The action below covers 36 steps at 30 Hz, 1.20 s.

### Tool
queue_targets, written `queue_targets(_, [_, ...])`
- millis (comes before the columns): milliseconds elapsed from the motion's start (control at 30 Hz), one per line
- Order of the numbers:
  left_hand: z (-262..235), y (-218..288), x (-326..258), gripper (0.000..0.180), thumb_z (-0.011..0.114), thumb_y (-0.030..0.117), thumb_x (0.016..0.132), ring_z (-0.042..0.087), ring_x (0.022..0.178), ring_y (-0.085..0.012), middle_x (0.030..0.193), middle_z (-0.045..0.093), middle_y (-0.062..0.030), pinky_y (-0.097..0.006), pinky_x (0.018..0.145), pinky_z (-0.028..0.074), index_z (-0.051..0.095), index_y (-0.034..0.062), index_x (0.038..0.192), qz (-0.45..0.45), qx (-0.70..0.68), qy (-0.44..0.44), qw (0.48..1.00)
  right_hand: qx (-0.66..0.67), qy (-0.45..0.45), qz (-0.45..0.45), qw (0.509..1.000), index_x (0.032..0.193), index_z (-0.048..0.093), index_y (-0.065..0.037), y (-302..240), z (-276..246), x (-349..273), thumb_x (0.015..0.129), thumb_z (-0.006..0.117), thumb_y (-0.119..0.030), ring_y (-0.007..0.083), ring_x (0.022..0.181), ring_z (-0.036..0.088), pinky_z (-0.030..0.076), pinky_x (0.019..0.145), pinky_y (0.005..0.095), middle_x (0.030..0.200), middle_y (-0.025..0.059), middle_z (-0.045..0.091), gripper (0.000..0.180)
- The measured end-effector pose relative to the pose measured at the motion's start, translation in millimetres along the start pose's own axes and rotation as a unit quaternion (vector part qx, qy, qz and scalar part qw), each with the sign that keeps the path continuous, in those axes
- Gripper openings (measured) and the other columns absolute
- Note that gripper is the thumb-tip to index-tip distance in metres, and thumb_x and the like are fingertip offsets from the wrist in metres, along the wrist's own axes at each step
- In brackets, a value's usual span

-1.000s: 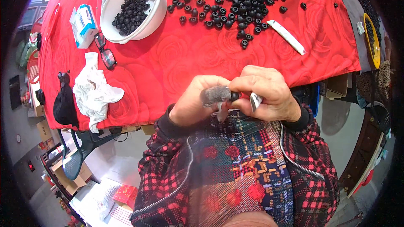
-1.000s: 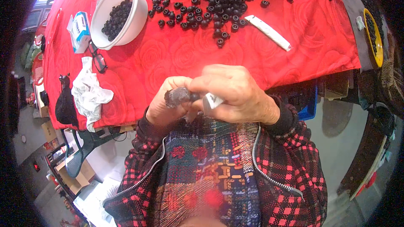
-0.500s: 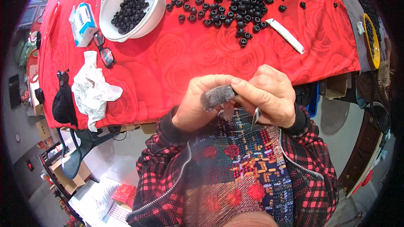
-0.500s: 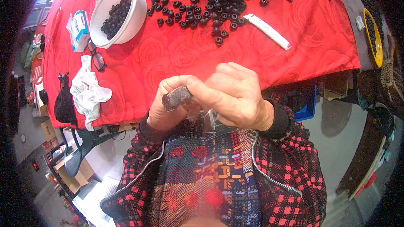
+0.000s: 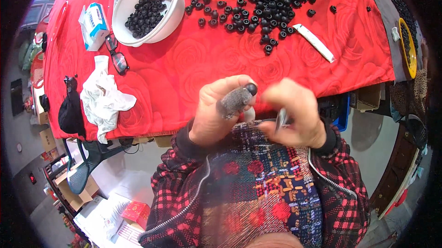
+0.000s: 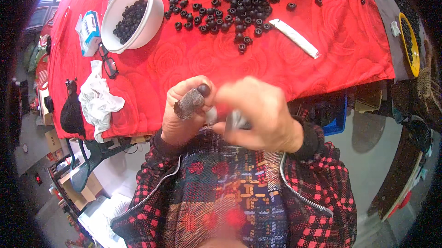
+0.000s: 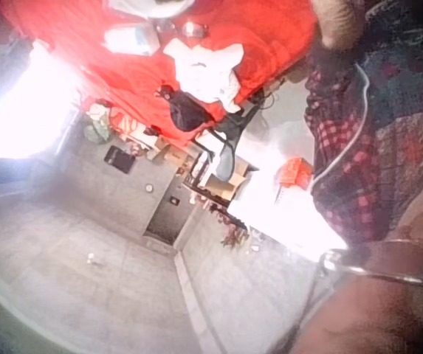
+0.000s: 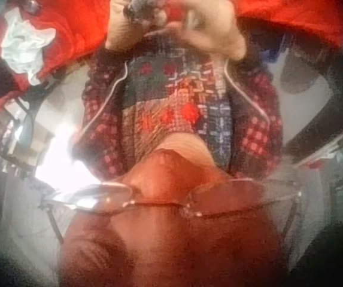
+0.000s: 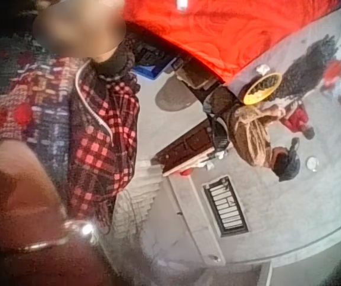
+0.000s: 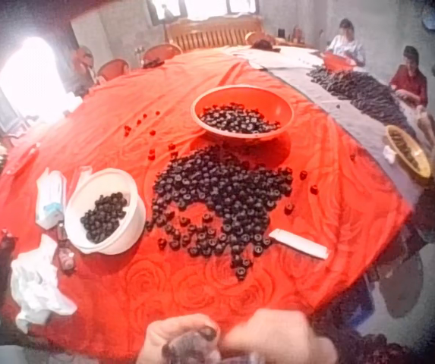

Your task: The person sits at a table covered with a red cloth and uses a small knife to remove pits from black olives. They hold each olive in their left hand, which is protected by a finger guard, and carefully cut out the pit with the knife in their right hand. The pitted olives are placed into a white bowl, while the unpitted ones remain on the table.

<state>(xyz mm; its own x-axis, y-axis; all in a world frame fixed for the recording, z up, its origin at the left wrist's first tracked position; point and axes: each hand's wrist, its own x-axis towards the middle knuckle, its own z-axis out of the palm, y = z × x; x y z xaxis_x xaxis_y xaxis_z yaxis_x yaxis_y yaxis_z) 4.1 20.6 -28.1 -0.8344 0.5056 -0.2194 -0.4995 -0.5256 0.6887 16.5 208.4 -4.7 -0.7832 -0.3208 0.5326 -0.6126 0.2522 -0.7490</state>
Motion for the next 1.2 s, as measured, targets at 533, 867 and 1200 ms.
queue_targets(533, [8.4, 2.1, -5.5, 0.017, 0.059, 0.004, 0.09, 0.061, 0.066, -0.0095, 0.088, 0.063, -0.0048, -0.021, 0.058, 0.051, 0.061, -0.0018, 0.106, 0.006, 0.069, 0.019, 0.997, 0.063, -0.012, 0.203, 0.977, 0.097, 0.056, 0.001, 3.6, -8.0, 2.5, 0.089, 0.055, -0.008, 0.0308, 0.079, 0.061, 0.047, 0.069, 0.0369, 0.086, 0.0153, 0.059, 0.012])
queue_targets(867, [11.1, 0.7, -3.1, 0.018, 0.059, 0.003, 0.09, 0.061, 0.066, -0.0103, 0.086, 0.064, -0.0057, -0.022, 0.058, 0.051, 0.061, -0.0021, 0.107, 0.007, 0.064, 0.036, 0.997, 0.047, -0.003, 0.171, 0.984, 0.095, 0.056, 0.001, 9.8, -6.5, 1.0, 0.086, 0.057, -0.008, 0.0323, 0.078, 0.06, 0.047, 0.067, 0.0376, 0.085, 0.0153, 0.059, 0.012])
queue_targets(1200, [13.2, 1.1, -0.7, 0.016, 0.059, 0.001, 0.089, 0.061, 0.066, -0.0096, 0.084, 0.065, -0.0044, -0.022, 0.057, 0.05, 0.062, -0.0015, 0.104, -0.007, 0.095, 0.062, 0.993, 0.019, -0.035, 0.144, 0.989, 0.093, 0.056, 0.0, 14.9, -12.2, 2.4, 0.085, 0.058, -0.008, 0.0338, 0.076, 0.058, 0.046, 0.065, 0.0395, 0.082, 0.0151, 0.058, 0.011])
